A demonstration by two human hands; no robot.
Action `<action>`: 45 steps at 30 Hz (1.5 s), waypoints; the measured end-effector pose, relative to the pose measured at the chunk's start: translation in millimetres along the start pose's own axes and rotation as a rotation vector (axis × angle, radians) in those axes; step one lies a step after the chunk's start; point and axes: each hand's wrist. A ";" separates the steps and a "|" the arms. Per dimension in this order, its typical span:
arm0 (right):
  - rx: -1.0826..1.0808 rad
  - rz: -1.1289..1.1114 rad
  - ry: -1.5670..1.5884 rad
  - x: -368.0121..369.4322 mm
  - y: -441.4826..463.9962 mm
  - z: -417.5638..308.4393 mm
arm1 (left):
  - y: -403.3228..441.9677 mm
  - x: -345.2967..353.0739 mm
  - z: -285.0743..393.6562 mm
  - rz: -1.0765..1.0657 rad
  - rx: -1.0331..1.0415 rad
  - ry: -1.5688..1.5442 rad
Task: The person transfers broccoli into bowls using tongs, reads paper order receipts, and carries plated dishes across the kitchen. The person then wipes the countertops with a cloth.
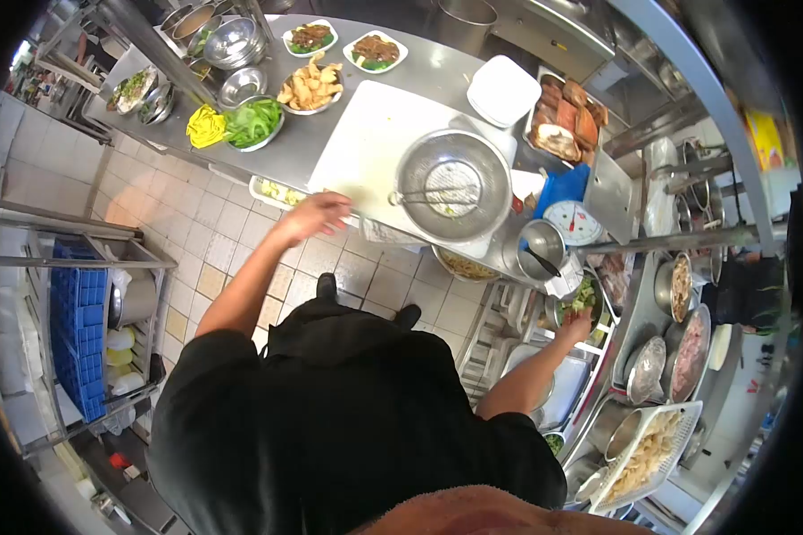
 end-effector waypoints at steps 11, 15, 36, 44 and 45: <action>-0.381 -0.733 0.015 250.4 -359.4 -79.7 | 76.7 -267.6 64.7 0.286 0.329 -0.388; -0.122 -1.109 -0.056 405.1 -394.9 -61.7 | 186.4 -313.1 85.7 0.377 0.291 -0.380; 0.151 -1.348 -0.538 688.8 -274.3 105.1 | 368.9 -332.3 90.3 0.625 0.043 -0.755; 0.036 -1.189 -0.299 656.1 -295.3 68.7 | 279.6 -343.9 109.1 0.378 0.216 -0.659; 0.012 -1.160 -0.287 649.5 -298.6 57.1 | 261.5 -346.7 107.7 0.361 0.233 -0.595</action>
Point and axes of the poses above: each hand's wrist, its own y-axis towards the middle knuckle, its own x-axis out of the palm, z = x × y, and after that the axes turned 2 degrees about -y, right-handed
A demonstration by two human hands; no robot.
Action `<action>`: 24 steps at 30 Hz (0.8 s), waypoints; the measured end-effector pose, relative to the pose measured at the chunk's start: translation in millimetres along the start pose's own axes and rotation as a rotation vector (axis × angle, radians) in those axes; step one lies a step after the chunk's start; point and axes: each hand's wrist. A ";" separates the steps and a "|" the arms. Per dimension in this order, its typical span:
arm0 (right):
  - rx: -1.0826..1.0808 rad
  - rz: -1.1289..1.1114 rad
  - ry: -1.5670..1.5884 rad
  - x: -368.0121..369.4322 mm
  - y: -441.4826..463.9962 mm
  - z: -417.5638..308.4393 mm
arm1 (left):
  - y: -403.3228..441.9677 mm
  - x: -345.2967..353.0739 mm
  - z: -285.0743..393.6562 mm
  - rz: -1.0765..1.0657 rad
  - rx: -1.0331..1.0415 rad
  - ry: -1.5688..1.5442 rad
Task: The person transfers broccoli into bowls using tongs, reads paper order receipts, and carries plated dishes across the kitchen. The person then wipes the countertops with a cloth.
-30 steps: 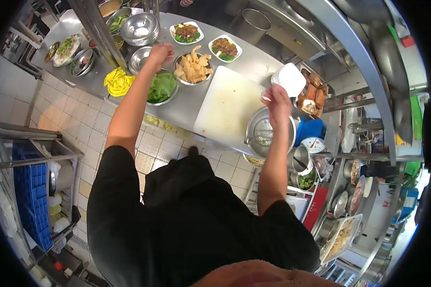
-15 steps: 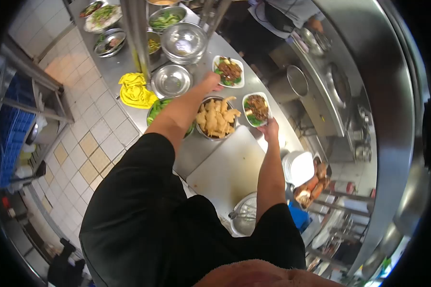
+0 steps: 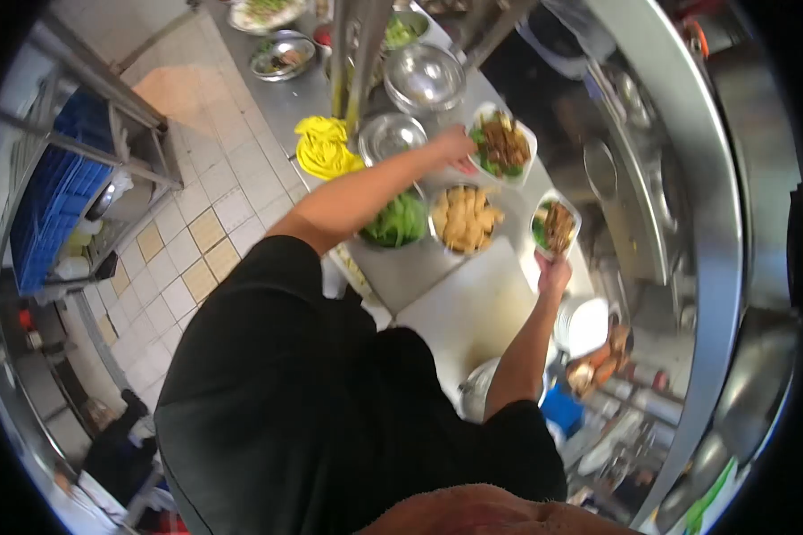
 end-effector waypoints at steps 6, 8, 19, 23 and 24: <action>-0.079 0.160 -0.057 27.9 -119.6 -51.2 | -126.6 -56.6 44.4 -0.216 -0.049 -0.058; -0.079 0.231 -0.102 46.9 -171.0 -49.4 | -166.6 -93.1 49.3 -0.161 -0.121 -0.075; 0.128 0.145 -0.020 209.2 -390.0 -5.6 | -323.0 -349.8 62.4 -0.125 -0.165 -0.113; 0.207 -0.049 -0.119 328.1 -409.0 7.4 | -342.9 -445.8 86.6 0.006 -0.074 -0.204; 0.238 -0.070 -0.143 362.9 -407.7 9.0 | -341.5 -470.5 91.0 0.048 -0.048 -0.222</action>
Point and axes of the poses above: each hand's wrist, its own y-axis towards the middle knuckle, its own x-axis out of the palm, z = x × y, and after that the axes turned 2 degrees about -y, right-handed
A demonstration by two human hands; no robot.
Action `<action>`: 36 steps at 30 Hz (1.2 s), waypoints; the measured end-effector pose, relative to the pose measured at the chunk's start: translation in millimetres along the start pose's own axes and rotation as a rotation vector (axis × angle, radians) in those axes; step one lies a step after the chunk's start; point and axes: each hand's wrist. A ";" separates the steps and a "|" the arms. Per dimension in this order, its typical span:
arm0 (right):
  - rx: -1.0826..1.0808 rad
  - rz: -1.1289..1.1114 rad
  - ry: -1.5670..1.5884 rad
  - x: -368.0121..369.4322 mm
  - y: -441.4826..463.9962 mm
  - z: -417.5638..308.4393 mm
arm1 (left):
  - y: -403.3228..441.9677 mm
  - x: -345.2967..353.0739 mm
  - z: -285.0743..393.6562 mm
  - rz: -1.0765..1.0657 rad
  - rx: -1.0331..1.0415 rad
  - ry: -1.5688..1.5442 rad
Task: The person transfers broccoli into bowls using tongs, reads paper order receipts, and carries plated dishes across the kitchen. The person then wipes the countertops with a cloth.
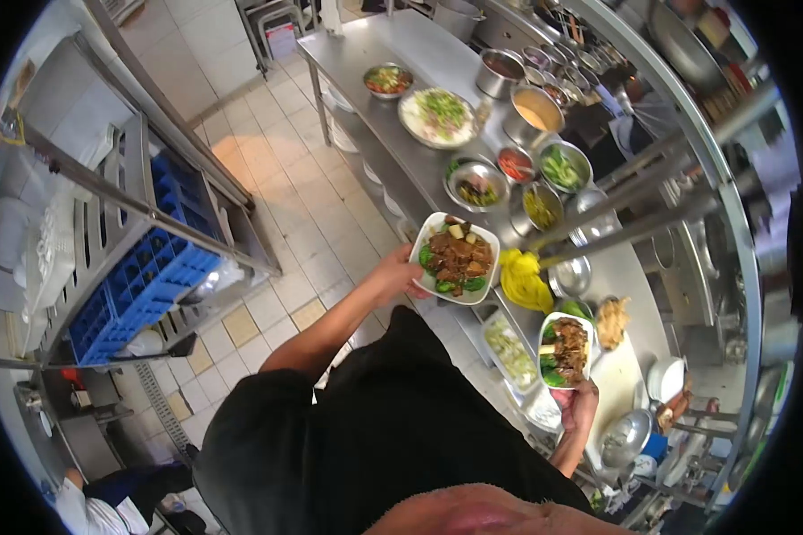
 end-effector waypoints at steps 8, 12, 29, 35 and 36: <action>-0.013 -0.373 -0.056 279.8 115.4 -24.5 | 55.7 -191.0 133.0 0.237 0.252 -0.073; -0.082 -0.477 -0.120 449.6 166.2 -71.5 | 64.2 -280.9 220.9 0.472 0.360 -0.069; 0.033 -0.687 -0.120 1003.2 316.7 -102.8 | 260.0 -687.3 561.5 0.549 0.455 -0.098; 0.056 -0.704 -0.046 1157.1 387.0 -105.7 | 388.6 -797.5 671.8 0.470 0.456 -0.174; 0.045 -0.704 -0.032 1180.4 405.9 -99.7 | 406.8 -811.7 683.5 0.456 0.463 -0.185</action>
Point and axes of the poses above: each hand's wrist, its own y-axis towards the middle knuckle, its own x-axis out of the palm, z = x × y, and after that the axes turned 2 degrees about -y, right-handed
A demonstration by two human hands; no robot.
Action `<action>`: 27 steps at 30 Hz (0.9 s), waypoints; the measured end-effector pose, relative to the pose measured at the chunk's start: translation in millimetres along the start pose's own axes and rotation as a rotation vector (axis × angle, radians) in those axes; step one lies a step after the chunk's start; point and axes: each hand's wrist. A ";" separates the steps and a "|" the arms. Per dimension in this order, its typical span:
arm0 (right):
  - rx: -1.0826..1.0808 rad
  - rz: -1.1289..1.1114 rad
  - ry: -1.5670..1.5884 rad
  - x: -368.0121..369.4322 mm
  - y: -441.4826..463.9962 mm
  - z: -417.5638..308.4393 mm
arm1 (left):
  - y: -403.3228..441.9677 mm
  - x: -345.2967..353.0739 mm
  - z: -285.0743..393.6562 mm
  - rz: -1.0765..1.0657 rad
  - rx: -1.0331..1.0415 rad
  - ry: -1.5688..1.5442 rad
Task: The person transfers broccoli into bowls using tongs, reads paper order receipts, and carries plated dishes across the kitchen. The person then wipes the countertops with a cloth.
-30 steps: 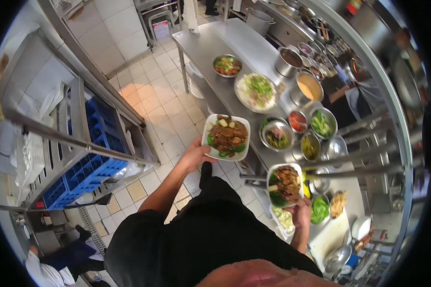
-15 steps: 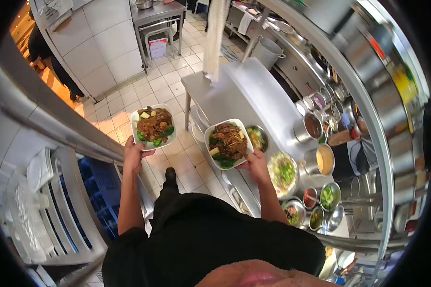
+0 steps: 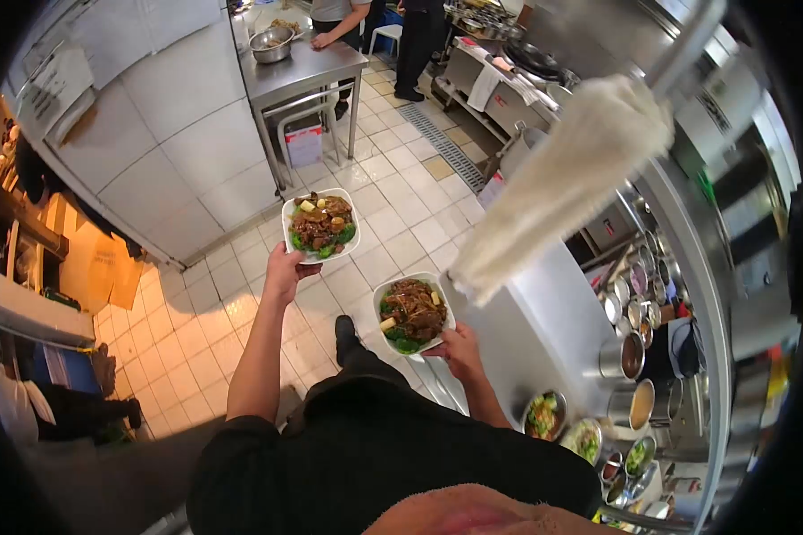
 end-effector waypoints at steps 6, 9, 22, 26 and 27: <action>-0.080 -0.008 -0.069 56.6 179.0 -47.0 | 129.7 -25.7 64.1 0.059 -0.070 0.060; -0.085 0.068 -0.049 88.6 245.2 -87.5 | 174.8 -42.1 92.2 0.098 -0.091 0.083; -0.146 0.278 -0.020 179.9 490.3 -186.1 | 455.7 -84.4 155.7 -0.025 -0.086 0.056; -0.128 0.292 0.007 202.8 559.3 -203.8 | 539.2 -88.0 174.7 -0.051 -0.147 0.071; -0.125 0.285 0.010 208.1 578.1 -211.0 | 555.9 -79.8 184.2 -0.043 -0.156 0.070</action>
Point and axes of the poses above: each hand's wrist, its own y-axis towards the middle knuckle, its own x-axis out of the palm, z = x × y, and after that the axes turned 2 degrees about -y, right-handed
